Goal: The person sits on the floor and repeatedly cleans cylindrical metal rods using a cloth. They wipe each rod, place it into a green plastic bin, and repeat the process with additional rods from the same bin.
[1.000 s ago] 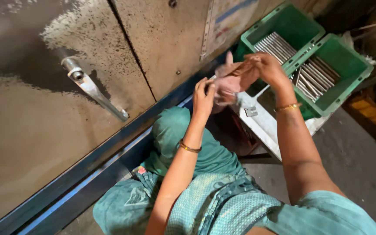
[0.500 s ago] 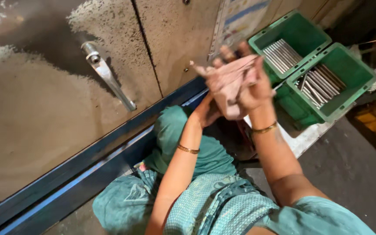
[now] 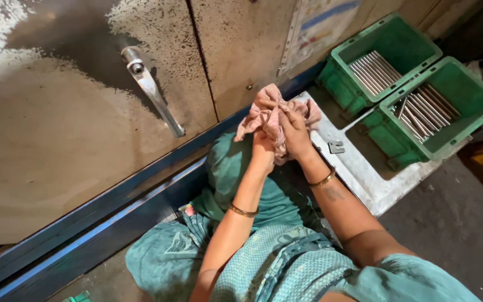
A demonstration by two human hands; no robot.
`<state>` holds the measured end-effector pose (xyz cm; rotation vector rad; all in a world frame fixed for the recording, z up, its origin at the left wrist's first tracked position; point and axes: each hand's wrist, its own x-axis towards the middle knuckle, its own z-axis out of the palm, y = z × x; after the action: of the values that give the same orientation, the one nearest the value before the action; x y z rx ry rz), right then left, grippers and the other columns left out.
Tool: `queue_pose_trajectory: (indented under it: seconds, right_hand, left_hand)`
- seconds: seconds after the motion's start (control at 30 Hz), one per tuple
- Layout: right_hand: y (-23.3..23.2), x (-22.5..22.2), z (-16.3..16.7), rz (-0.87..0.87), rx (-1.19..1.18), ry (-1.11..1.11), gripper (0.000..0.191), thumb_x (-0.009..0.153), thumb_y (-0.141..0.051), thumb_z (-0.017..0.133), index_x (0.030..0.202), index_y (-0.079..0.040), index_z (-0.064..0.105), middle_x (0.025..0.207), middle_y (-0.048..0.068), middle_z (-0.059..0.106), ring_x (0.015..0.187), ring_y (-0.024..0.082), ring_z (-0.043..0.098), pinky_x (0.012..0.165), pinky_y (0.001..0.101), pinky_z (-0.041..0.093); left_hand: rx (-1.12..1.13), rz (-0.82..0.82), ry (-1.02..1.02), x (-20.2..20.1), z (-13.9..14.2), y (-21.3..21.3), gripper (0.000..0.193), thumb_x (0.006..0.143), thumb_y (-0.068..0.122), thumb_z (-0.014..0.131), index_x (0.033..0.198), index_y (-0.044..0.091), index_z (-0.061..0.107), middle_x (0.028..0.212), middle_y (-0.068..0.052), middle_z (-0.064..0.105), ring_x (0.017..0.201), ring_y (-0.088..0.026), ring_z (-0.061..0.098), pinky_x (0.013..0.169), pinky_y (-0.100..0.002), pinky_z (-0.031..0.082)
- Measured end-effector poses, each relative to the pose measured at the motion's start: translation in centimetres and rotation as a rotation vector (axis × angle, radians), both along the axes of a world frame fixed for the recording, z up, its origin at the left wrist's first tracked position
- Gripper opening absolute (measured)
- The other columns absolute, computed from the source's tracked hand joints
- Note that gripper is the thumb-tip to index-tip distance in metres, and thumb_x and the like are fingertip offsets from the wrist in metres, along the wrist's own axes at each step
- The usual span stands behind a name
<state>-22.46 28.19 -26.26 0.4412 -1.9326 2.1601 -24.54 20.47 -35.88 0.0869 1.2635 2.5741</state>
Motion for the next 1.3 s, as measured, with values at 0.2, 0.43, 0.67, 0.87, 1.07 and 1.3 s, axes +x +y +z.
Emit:
queue_pose_trajectory:
  seconds: [0.2,0.43,0.67,0.87,1.07,1.3]
  right_hand:
    - [1.1,3.1,5.3,-0.298,0.457,0.347,0.045,0.102,-0.006,0.058,0.145,0.003,0.053,0.161,0.018,0.047,0.147,0.029,0.052,0.121,0.0364,0.044]
    - [0.4,3.6,1.3,-0.103,0.582,0.257,0.074,0.095,-0.017,0.065,0.158,0.003,0.031,0.163,0.020,0.039,0.147,0.032,0.046,0.125,0.0475,0.024]
    - [2.4,2.7,-7.9,-0.355,1.093,0.310,0.059,0.102,-0.018,0.049,0.159,-0.006,0.037,0.164,0.028,0.031,0.152,0.046,0.030,0.126,0.0531,0.022]
    - [1.6,3.2,-4.2,-0.522,1.026,0.381,0.050,0.114,-0.028,0.037,0.163,-0.019,0.041,0.170,0.032,0.006,0.160,0.049,0.014,0.130,0.0601,0.016]
    - [0.4,3.2,1.6,-0.473,0.993,0.302,0.051,0.103,-0.031,0.052,0.152,-0.020,0.054,0.170,0.020,0.024,0.159,0.043,0.023,0.129,0.0555,0.014]
    - [1.8,3.4,1.5,-0.385,0.810,0.281,0.039,0.102,-0.016,0.061,0.141,-0.020,0.063,0.168,0.020,0.032,0.154,0.038,0.029,0.128,0.0517,0.020]
  left_hand:
    - [-0.179,0.219,0.249,-1.5,0.4,-2.8,0.030,0.108,0.019,0.056,0.126,-0.002,0.068,0.111,-0.014,0.069,0.098,-0.020,0.063,0.084,-0.037,0.052]
    - [0.082,-0.138,0.043,0.3,1.0,-2.5,0.027,0.106,0.016,0.059,0.125,-0.001,0.067,0.114,-0.014,0.066,0.100,-0.022,0.060,0.086,-0.039,0.050]
    - [0.145,-0.097,-0.036,0.0,1.5,0.7,0.025,0.104,0.014,0.062,0.123,-0.001,0.066,0.116,-0.015,0.063,0.102,-0.024,0.057,0.087,-0.042,0.048]
    - [0.147,-0.085,-0.029,-0.5,1.3,1.5,0.024,0.102,0.012,0.064,0.122,0.000,0.066,0.118,-0.016,0.060,0.104,-0.026,0.054,0.089,-0.043,0.047]
    - [0.142,-0.099,-0.012,-0.7,1.8,1.6,0.023,0.100,0.011,0.066,0.121,0.000,0.065,0.120,-0.016,0.057,0.106,-0.028,0.052,0.090,-0.045,0.045]
    - [0.140,-0.091,0.006,-1.2,2.1,1.3,0.023,0.098,0.008,0.069,0.119,0.001,0.065,0.122,-0.017,0.054,0.108,-0.030,0.049,0.092,-0.048,0.044]
